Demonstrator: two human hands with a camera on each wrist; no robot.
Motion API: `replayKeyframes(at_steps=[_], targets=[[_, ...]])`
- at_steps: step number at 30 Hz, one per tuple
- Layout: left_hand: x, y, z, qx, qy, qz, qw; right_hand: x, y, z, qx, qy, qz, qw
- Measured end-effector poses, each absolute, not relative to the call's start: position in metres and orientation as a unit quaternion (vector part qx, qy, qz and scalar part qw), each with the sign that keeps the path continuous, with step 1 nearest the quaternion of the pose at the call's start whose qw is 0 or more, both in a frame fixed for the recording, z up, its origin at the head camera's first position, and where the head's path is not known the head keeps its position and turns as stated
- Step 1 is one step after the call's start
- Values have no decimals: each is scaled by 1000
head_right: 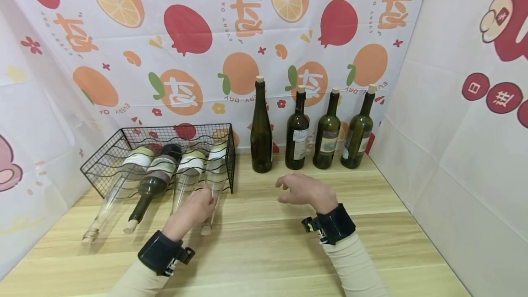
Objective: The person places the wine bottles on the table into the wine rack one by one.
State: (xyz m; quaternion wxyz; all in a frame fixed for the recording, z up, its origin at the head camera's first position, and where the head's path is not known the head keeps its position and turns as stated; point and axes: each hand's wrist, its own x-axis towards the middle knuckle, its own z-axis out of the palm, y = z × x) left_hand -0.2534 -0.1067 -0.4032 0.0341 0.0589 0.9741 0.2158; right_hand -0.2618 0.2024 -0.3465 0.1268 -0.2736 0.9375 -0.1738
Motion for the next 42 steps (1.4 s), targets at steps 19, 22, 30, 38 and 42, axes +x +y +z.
replayKeyframes(at_steps=[19,22,30,38,42], targets=[[-252,-104,-400,51,979,197,24,-260,203,-345,-285,935,-172,121],[-252,-104,-400,54,979,194,22,-260,204,-345,-287,934,-174,120],[-252,-104,-403,53,977,203,32,-259,204,-345,-277,936,-178,121],[-253,-106,-404,61,975,209,33,-257,204,-347,-268,939,-175,124],[-253,-106,-402,72,975,209,29,-257,204,-346,-277,938,-171,116]])
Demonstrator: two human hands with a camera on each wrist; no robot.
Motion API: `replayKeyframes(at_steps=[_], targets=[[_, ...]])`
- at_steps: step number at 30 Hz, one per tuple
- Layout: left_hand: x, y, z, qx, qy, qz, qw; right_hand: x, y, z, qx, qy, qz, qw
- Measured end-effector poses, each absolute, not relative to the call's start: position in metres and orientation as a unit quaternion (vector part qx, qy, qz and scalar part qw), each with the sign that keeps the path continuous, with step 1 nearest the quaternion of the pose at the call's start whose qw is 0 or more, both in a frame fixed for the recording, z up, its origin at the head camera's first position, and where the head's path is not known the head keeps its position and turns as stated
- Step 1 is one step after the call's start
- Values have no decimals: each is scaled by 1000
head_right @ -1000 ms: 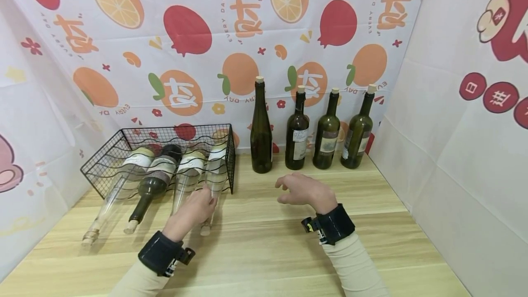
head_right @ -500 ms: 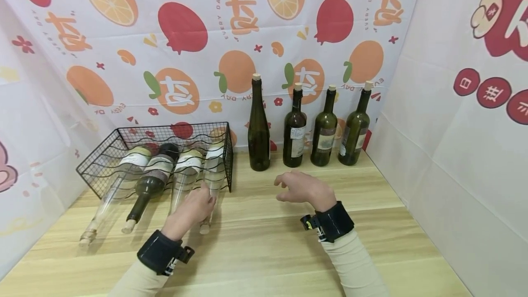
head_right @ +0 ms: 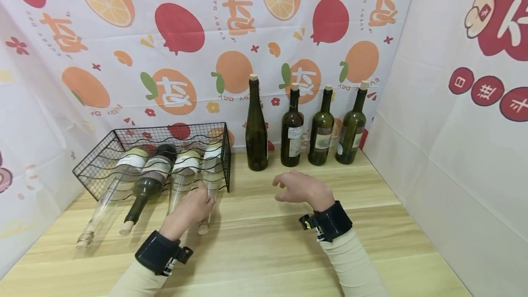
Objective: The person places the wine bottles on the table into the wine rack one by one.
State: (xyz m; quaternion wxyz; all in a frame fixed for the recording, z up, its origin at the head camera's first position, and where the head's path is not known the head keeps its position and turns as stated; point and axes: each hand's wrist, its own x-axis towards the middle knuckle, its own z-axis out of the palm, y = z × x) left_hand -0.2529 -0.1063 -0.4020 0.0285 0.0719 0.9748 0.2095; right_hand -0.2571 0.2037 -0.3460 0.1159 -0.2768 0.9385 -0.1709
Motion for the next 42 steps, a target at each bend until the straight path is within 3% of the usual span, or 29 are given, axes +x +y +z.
replayKeyframes(at_steps=[24,42], targets=[[-254,-104,-403,56,969,232,59,-257,202,-348,-276,938,-171,123],[-250,-102,-403,54,977,205,8,-256,200,-347,-272,940,-170,121]])
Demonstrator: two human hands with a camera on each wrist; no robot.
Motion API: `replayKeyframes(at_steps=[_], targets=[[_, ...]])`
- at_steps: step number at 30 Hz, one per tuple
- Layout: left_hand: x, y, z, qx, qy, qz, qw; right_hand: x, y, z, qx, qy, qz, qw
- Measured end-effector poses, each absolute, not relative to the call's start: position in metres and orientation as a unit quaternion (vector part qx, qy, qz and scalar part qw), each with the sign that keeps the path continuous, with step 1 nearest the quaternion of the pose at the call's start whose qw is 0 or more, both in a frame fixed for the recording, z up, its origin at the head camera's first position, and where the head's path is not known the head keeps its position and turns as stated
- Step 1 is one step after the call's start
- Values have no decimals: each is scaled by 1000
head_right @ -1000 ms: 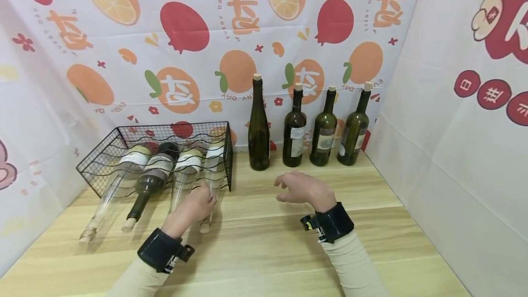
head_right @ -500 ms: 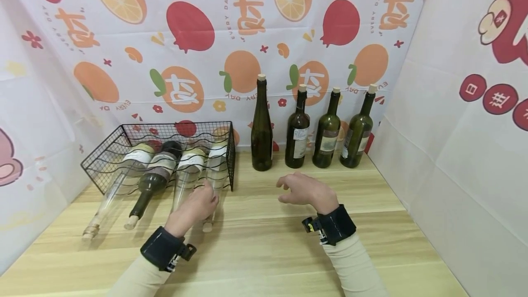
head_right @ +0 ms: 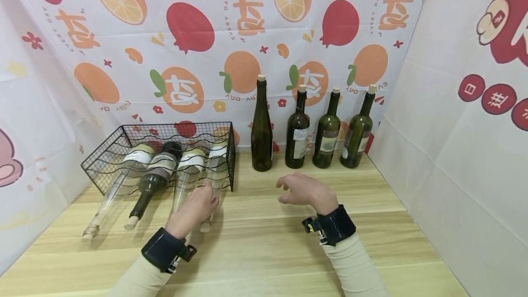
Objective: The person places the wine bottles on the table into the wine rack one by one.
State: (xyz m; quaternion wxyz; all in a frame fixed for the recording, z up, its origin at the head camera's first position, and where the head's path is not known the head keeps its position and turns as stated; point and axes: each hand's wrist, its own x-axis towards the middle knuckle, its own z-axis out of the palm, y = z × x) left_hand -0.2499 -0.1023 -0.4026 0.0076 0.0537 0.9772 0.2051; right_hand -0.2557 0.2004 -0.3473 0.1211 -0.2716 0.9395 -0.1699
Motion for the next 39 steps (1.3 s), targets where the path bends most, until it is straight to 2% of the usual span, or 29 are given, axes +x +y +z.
replayKeyframes(at_steps=[9,22,39], targets=[[-248,-103,-401,56,982,182,0,-256,200,-349,-271,940,-170,121],[-252,-105,-401,52,977,203,48,-256,201,-349,-271,940,-168,122],[-253,-104,-405,69,976,205,-1,-255,199,-347,-265,940,-172,127]])
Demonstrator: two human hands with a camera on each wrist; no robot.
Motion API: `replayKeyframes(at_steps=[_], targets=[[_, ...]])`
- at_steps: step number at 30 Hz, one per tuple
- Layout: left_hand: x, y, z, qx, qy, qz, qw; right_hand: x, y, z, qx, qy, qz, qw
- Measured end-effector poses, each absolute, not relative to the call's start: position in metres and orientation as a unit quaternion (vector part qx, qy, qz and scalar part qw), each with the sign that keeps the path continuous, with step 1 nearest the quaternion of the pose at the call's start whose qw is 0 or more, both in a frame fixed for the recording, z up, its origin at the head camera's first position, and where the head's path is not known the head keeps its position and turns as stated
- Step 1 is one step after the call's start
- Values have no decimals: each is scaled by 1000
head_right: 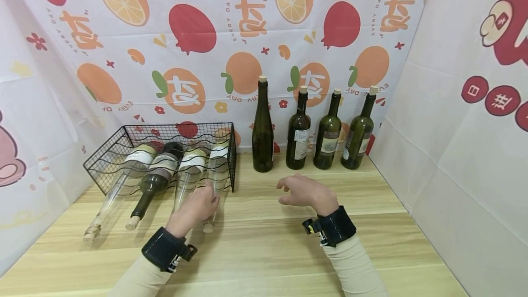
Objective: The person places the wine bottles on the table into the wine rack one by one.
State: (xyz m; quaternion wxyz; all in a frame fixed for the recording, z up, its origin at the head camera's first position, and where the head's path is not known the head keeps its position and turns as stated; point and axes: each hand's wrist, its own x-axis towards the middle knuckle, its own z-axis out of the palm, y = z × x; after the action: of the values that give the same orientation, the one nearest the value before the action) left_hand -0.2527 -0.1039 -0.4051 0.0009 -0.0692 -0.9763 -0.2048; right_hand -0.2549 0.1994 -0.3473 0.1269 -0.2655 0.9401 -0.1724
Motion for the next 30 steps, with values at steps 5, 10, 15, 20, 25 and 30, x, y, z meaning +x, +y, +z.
replayKeyframes(at_steps=[5,10,15,20,25,30], targets=[[-253,-103,-405,-71,-976,-204,11,-256,200,-348,-266,940,-173,127],[-252,-103,-404,-73,-978,-192,29,-257,200,-348,-269,939,-171,125],[-252,-104,-405,-75,-979,-182,51,-256,200,-349,-265,940,-173,128],[-251,-104,-408,-79,-977,-188,56,-254,199,-350,-263,940,-176,130],[-250,-104,-408,-77,-975,-204,52,-254,199,-350,-265,940,-174,129],[-249,-104,-408,-71,-972,-221,40,-257,200,-350,-269,939,-173,128]])
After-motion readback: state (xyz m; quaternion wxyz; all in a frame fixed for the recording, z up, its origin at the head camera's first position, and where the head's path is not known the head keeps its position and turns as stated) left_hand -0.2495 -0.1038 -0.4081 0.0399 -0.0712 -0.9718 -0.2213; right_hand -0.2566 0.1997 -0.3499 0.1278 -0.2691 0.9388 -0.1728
